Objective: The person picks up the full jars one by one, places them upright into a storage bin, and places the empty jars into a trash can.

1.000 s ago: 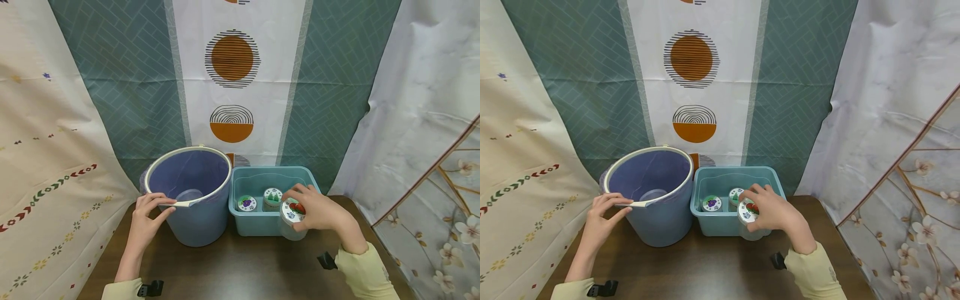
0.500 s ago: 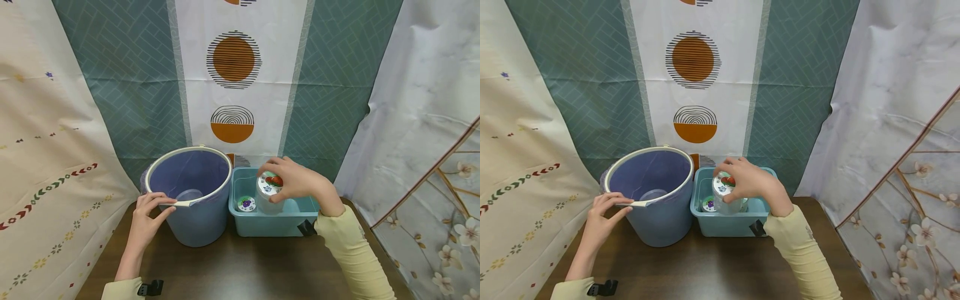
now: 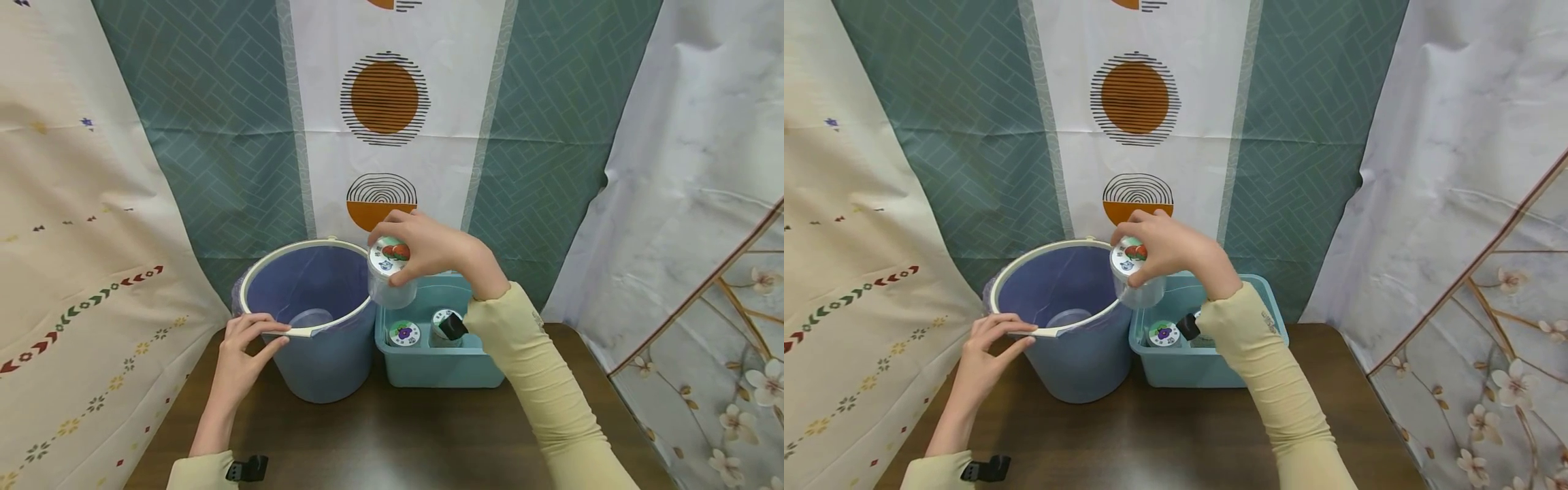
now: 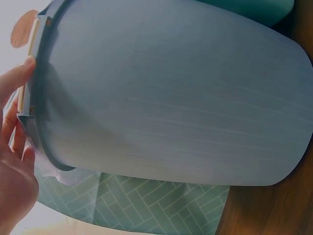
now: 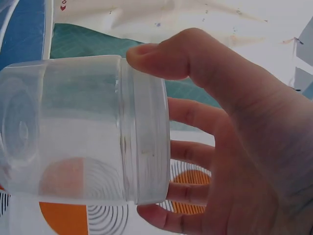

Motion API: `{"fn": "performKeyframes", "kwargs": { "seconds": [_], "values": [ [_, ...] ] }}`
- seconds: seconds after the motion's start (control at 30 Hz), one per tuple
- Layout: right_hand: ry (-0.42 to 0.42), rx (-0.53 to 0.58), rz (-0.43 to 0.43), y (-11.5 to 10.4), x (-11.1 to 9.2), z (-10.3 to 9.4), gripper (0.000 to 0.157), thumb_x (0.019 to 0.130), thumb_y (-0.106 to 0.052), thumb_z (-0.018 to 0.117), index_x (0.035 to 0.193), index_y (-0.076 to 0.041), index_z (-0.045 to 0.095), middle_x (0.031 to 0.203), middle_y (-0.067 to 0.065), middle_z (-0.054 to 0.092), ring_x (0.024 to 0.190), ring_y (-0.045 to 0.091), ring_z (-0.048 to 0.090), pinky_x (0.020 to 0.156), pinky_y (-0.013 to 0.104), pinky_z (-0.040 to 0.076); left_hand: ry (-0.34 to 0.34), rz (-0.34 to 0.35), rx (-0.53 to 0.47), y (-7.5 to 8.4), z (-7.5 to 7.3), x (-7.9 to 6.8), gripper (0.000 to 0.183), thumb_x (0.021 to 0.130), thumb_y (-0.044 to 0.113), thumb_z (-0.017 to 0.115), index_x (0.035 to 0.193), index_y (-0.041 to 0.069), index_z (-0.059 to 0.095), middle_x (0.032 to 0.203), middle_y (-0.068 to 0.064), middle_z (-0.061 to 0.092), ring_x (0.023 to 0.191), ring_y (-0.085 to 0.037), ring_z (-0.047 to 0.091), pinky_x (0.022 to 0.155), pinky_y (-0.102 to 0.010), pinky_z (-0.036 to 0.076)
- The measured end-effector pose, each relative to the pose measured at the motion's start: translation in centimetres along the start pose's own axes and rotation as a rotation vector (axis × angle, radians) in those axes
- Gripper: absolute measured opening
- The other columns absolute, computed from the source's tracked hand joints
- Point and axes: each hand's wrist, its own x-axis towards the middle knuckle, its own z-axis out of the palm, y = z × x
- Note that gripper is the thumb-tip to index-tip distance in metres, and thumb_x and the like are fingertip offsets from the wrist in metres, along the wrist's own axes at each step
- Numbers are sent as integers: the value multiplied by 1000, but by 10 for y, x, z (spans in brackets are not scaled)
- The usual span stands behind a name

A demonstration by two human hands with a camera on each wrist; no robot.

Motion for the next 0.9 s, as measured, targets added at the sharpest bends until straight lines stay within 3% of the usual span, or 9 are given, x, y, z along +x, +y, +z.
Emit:
{"fn": "performKeyframes", "kwargs": {
  "seconds": [0.3, 0.5, 0.73, 0.9],
  "values": [
    [-14, -43, -30, -8, 52, -2, 56, 79, -37, 78, 130, -26, 59, 130, 1, 52, 111, 21, 47, 96, 41, 44, 1, -2, -2, -1, -1, -1, 30, 73, -1, 83, 95, 18, 78, 102, 6, 62, 106, 1, 39, 87, -25, 28],
    [-24, 1, -15, -1, 80, 12, 57, 81, -36, 78, 133, -25, 58, 132, 4, 51, 115, 23, 46, 96, 39, 45, 21, -1, -7, -1, 0, 0, 29, 72, -3, 83, 93, 16, 78, 100, 2, 63, 105, -1, 40, 87, -24, 27],
    [-50, 42, 32, 9, 96, 34, 59, 81, -36, 78, 136, -28, 58, 139, 5, 48, 123, 26, 40, 100, 40, 46, 52, -24, -7, 2, 4, 1, 28, 68, -11, 82, 89, 7, 77, 98, -8, 63, 103, -3, 39, 87, -24, 27],
    [-65, 44, 65, 16, 102, 44, 58, 82, -37, 77, 136, -29, 58, 142, 6, 47, 124, 27, 40, 101, 42, 45, 51, -28, -1, 3, 4, 1, 28, 69, -10, 82, 89, 7, 77, 98, -7, 63, 103, -3, 39, 87, -25, 27]
  ]
}}
